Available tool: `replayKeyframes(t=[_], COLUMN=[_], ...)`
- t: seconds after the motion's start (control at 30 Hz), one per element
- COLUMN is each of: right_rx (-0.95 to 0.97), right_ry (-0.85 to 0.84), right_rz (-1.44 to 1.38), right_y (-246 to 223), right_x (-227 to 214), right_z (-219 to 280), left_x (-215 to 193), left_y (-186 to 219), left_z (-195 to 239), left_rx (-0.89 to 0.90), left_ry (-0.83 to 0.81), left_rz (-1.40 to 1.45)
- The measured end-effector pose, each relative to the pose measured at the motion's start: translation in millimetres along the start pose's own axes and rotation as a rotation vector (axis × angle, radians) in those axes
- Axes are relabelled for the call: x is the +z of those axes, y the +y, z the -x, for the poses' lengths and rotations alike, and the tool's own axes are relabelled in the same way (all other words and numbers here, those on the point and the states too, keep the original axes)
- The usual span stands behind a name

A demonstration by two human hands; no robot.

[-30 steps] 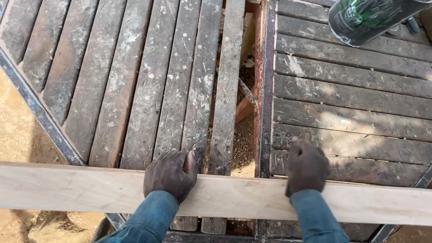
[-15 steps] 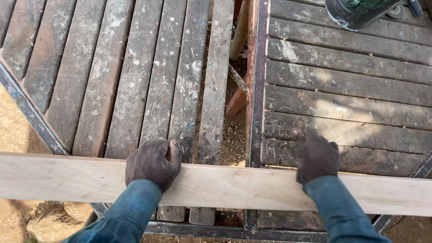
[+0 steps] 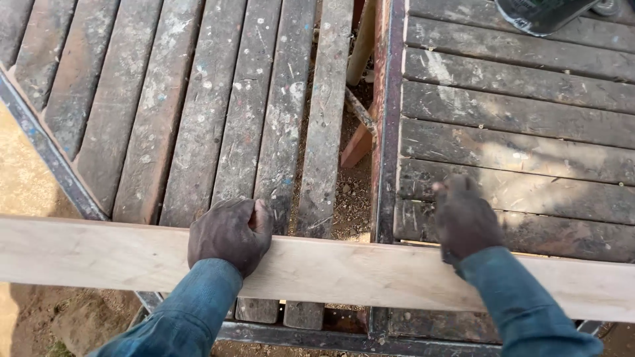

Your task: Sanding the edges of a long wooden plank manually using an abrasive material

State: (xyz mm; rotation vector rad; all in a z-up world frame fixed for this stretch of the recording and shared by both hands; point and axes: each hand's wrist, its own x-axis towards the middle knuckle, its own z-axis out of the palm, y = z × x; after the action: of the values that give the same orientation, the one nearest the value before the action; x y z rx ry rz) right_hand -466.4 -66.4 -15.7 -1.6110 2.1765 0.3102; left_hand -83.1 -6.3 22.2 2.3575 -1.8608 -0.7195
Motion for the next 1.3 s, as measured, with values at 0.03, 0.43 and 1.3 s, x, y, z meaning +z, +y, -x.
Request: replayKeyframes(t=[0.03, 0.43, 1.3], right_rx=[-0.005, -0.448, -0.217], right_ry=[-0.005, -0.090, 0.998], right_rz=[0.003, -0.305, 0.110], right_y=[0.0, -122.5, 121.7], right_x=[3.9, -6.5, 11.6], right_z=[-0.6, 68.3, 43.3], left_x=[2.8, 5.8, -5.5], left_y=[-1.4, -0.5, -1.5], left_z=[-1.6, -0.8, 4.8], left_rx=[-0.007, -0.003, 0.098], left_ry=[-0.002, 0.043, 0.026], left_rz=[0.001, -0.055, 0.034])
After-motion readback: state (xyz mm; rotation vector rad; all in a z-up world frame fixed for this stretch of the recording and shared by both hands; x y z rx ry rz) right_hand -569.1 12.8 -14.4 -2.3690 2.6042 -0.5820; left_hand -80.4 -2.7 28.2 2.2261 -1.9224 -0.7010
